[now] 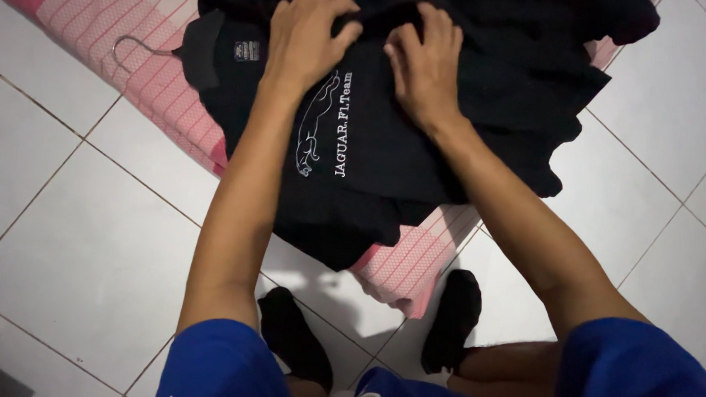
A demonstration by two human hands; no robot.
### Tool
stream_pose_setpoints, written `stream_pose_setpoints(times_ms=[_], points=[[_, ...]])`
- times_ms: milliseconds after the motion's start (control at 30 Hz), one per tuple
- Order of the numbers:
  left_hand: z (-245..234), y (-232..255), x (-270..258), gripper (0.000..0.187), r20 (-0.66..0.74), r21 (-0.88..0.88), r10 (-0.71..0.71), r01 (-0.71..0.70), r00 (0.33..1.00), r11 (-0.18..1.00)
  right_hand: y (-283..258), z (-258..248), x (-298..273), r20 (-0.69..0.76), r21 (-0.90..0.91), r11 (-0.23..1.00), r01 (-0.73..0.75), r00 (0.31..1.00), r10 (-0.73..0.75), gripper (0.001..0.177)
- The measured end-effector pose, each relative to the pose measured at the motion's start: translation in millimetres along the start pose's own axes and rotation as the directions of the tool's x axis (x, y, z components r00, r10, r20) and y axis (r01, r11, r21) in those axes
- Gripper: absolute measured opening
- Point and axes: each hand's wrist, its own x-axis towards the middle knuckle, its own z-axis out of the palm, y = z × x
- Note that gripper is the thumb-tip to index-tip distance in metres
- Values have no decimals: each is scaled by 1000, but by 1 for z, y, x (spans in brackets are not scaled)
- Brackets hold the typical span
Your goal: Hanging a black shirt on a clothes hanger and buttoning it up in a bedroom.
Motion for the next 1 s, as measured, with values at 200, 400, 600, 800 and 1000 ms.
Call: stream_pose_setpoints(times_ms=[200, 400, 600, 800, 1000], points=[[7, 7, 12, 18, -10, -261, -141, 133, 990, 956, -5, -17, 13, -46, 162, 987, -19, 999, 26, 11], [12, 2, 21, 22, 73, -550, -242, 242, 968, 800, -8, -13, 8, -48, 386, 913, -133, 985, 164, 7], [25, -7, 19, 21, 98, -640, -104, 142, 990, 755, -16, -27, 16, -152, 421, 907, -8, 985, 80, 13], [-2, 14, 25, 19, 278, -541, -157, 289, 948, 790, -14, -28, 17, -139, 462, 886, -49, 982, 127, 17], [-7, 22, 27, 19, 301, -538, -142, 291, 943, 791, -12, -29, 19, -152, 463, 886, -23, 983, 105, 18]])
